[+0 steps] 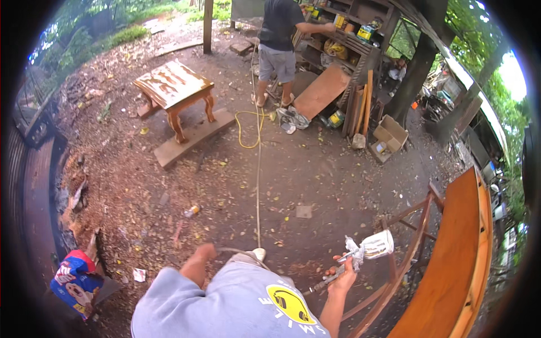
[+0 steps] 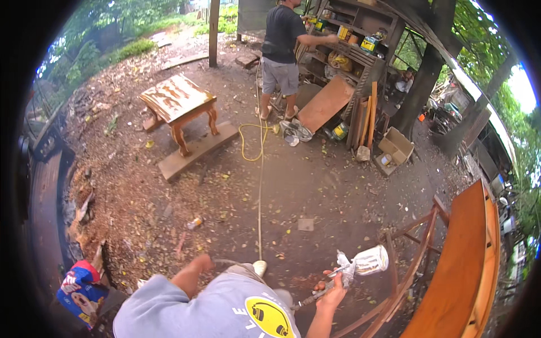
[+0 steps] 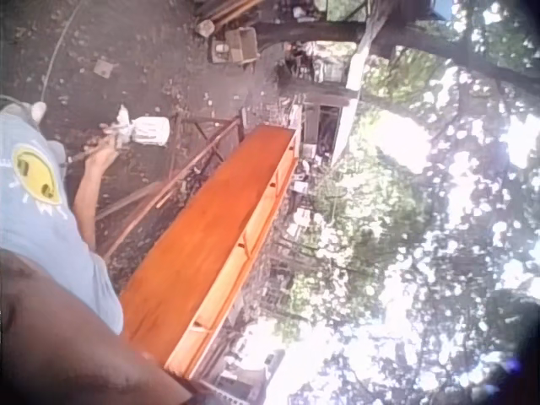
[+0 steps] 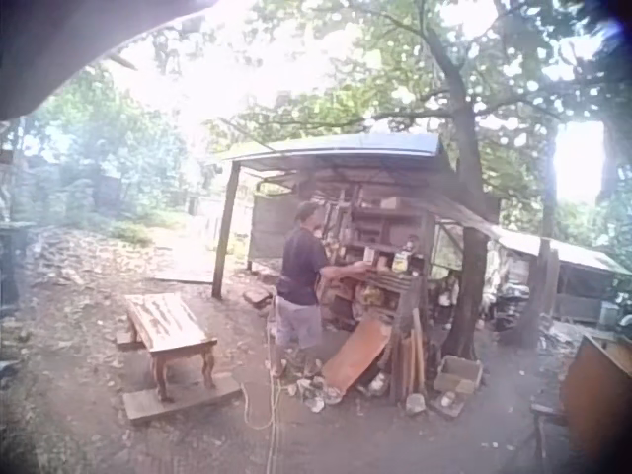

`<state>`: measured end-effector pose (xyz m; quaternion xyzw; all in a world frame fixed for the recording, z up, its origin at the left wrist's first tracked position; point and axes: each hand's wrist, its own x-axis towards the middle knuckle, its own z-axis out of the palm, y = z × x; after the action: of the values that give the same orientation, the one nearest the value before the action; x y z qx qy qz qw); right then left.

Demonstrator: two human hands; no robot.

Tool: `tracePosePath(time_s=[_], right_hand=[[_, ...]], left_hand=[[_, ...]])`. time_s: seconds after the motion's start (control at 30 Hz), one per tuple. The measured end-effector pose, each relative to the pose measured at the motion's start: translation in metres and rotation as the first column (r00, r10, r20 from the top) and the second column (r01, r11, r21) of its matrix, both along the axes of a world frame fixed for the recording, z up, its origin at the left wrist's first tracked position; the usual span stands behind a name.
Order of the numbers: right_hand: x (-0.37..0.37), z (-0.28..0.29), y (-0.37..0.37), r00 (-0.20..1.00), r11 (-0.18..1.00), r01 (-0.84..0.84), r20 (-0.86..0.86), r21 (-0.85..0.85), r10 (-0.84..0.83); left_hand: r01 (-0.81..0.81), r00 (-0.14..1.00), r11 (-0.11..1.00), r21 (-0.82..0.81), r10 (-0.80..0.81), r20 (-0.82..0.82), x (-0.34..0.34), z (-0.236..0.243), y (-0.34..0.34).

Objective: The person uses a spray gun to apply a clear finish to several wooden furniture pieces arranged on stands outdoors. They move around the pieces to cover different sides and refill the spray gun from a paint can mid-episode.

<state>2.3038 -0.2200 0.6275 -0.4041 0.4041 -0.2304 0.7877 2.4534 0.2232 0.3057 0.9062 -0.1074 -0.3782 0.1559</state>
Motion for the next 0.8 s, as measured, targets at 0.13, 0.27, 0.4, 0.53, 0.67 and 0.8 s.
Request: tracePosePath(time_s=[0.13,0.27,0.4,0.53,0.67,0.8], right_hand=[[0.047,-0.014,-0.084,0.988,0.988,0.154,0.024,0.004,-0.154],[0.119,-0.015,-0.151,0.988,0.986,0.129,-0.070,-0.106,-0.137],[0.217,-0.021,-0.230,0.996,0.953,-0.003,-0.083,-0.302,-0.023],[0.343,-0.026,-0.281,0.992,0.792,-0.073,0.039,-0.606,0.121],[0.430,0.007,-0.338,0.936,0.467,-0.265,-0.108,-0.844,0.336],[0.492,0.109,-0.399,0.692,-0.302,-0.512,-0.595,-0.804,0.409]], left_hand=[[-0.043,0.998,0.990,0.132,0.036,0.051,0.133,0.097,-0.140],[0.034,0.964,0.998,-0.049,-0.020,0.266,0.213,0.162,-0.277],[0.255,0.956,0.584,-0.770,-0.272,0.110,0.252,0.241,-0.447],[0.344,0.916,0.298,-0.891,-0.316,0.248,0.281,0.291,-0.596],[0.182,0.983,0.124,-0.976,-0.025,0.180,0.346,0.295,-0.686],[-0.199,0.965,0.318,-0.927,0.227,-0.129,0.432,0.308,-0.727]])
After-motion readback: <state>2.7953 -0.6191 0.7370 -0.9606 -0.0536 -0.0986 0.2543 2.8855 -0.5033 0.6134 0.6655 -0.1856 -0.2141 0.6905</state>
